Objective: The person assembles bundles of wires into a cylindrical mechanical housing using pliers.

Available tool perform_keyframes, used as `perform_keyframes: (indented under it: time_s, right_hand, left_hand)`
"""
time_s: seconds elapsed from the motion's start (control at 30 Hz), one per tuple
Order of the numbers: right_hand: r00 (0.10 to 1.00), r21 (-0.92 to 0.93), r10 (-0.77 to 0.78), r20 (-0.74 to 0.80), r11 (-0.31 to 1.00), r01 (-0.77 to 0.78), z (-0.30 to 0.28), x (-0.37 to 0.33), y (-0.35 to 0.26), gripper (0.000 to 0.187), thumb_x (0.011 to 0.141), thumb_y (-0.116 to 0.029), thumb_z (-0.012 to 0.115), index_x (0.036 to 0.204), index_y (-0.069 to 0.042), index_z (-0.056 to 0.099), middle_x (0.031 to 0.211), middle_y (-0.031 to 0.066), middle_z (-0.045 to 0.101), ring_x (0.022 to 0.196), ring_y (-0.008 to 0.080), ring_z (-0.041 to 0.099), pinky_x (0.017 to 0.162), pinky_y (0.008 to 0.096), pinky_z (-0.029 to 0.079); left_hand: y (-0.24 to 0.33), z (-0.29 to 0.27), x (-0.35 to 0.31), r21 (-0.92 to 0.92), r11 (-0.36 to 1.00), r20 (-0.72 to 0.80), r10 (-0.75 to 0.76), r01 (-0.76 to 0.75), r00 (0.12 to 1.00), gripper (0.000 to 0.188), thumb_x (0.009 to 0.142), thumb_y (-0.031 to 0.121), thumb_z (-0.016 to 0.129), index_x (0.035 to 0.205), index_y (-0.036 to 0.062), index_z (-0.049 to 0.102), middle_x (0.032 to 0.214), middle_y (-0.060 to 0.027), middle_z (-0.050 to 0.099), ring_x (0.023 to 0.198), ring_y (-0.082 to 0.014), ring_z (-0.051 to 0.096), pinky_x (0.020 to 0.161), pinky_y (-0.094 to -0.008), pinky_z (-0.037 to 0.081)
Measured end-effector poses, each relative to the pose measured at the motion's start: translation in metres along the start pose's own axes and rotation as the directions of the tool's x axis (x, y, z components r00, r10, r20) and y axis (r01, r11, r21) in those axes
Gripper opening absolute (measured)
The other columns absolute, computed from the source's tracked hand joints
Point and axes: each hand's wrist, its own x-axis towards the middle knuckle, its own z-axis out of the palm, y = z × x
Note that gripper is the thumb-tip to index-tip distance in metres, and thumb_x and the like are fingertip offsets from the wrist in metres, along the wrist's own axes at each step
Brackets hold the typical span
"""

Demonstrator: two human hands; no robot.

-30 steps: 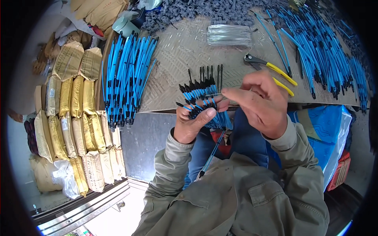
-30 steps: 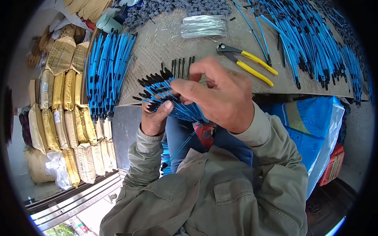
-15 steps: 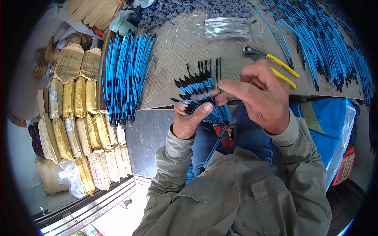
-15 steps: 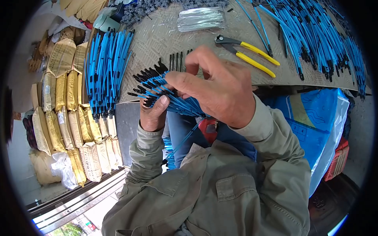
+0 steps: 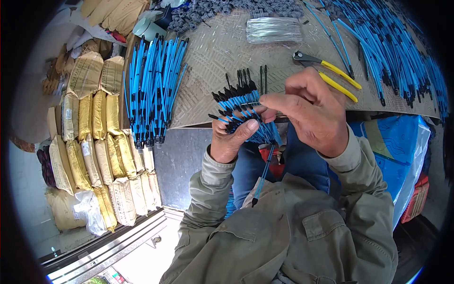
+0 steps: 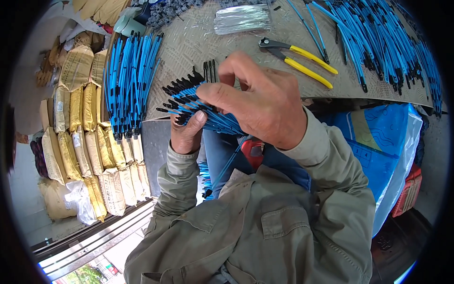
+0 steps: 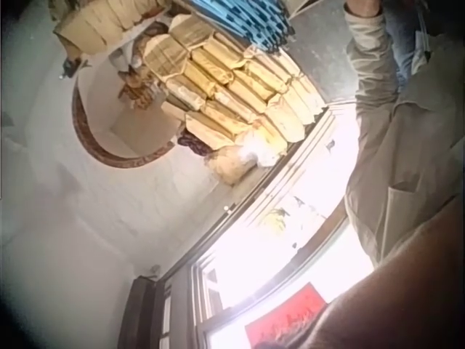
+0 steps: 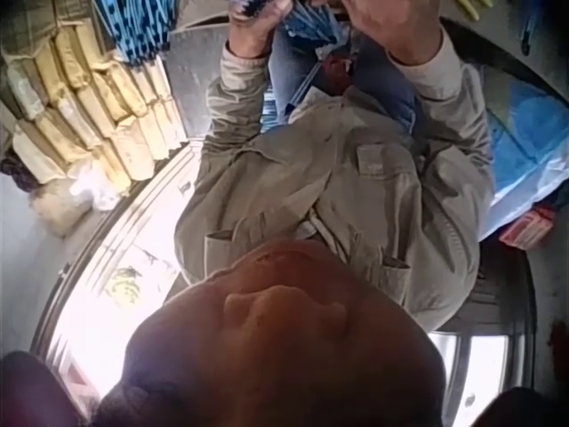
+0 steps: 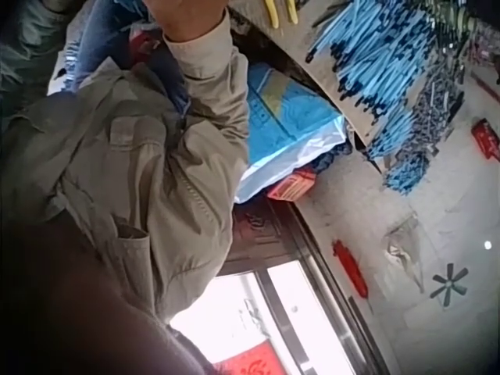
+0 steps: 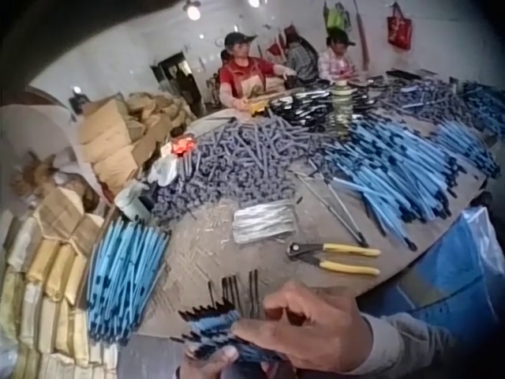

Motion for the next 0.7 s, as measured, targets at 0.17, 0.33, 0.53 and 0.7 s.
perform_keyframes:
  time_s: [0.17,0.33,0.53,0.7]
  right_hand:
    - [0.999,0.087,0.052,0.009,0.995,-0.052,-0.001,0.006,-0.003,0.029,0.067,0.007,0.062,0.093,-0.006,0.065,0.075,0.0058,0.043,0.057,0.0100,0.049,0.045,0.0201,0.037]
    - [0.995,0.217,0.103,-0.006,0.971,-0.100,0.007,0.001,0.000,0.028,0.068,0.007,0.061,0.094,-0.006,0.064,0.077,0.0055,0.044,0.059,0.0099,0.052,0.048,0.0199,0.041]
    - [0.998,0.156,0.065,0.018,0.985,-0.067,0.006,0.004,0.002,0.027,0.068,0.007,0.061,0.092,-0.005,0.063,0.077,0.0055,0.045,0.058,0.0108,0.056,0.048,0.0203,0.045]
    - [0.994,0.110,-0.010,0.106,0.994,-0.002,-0.002,0.014,0.003,0.024,0.067,0.006,0.061,0.089,-0.003,0.062,0.077,0.0065,0.046,0.059,0.0120,0.060,0.048,0.0203,0.047]
  left_hand:
    - [-0.001,0.001,0.000,-0.019,1.000,-0.011,0.018,-0.018,1.000,0.023,0.079,0.004,0.063,0.102,-0.0020,0.062,0.099,-0.0096,0.063,0.092,-0.0153,0.057,0.084,-0.0304,0.044]
    - [-0.004,-0.002,0.000,0.017,1.000,-0.012,-0.004,0.004,1.000,0.019,0.079,0.004,0.064,0.097,-0.0011,0.062,0.096,-0.0078,0.063,0.089,-0.0143,0.057,0.082,-0.0297,0.045]
    - [-0.011,-0.007,0.000,0.029,1.000,-0.050,0.012,-0.011,0.999,0.016,0.078,0.005,0.066,0.092,0.0012,0.059,0.091,-0.0047,0.061,0.083,-0.0122,0.056,0.077,-0.0280,0.045]
    - [-0.008,-0.005,-0.003,-0.006,1.000,-0.079,0.020,-0.020,0.997,0.016,0.078,0.006,0.066,0.091,0.0014,0.058,0.092,-0.0052,0.061,0.082,-0.0117,0.056,0.076,-0.0270,0.045]
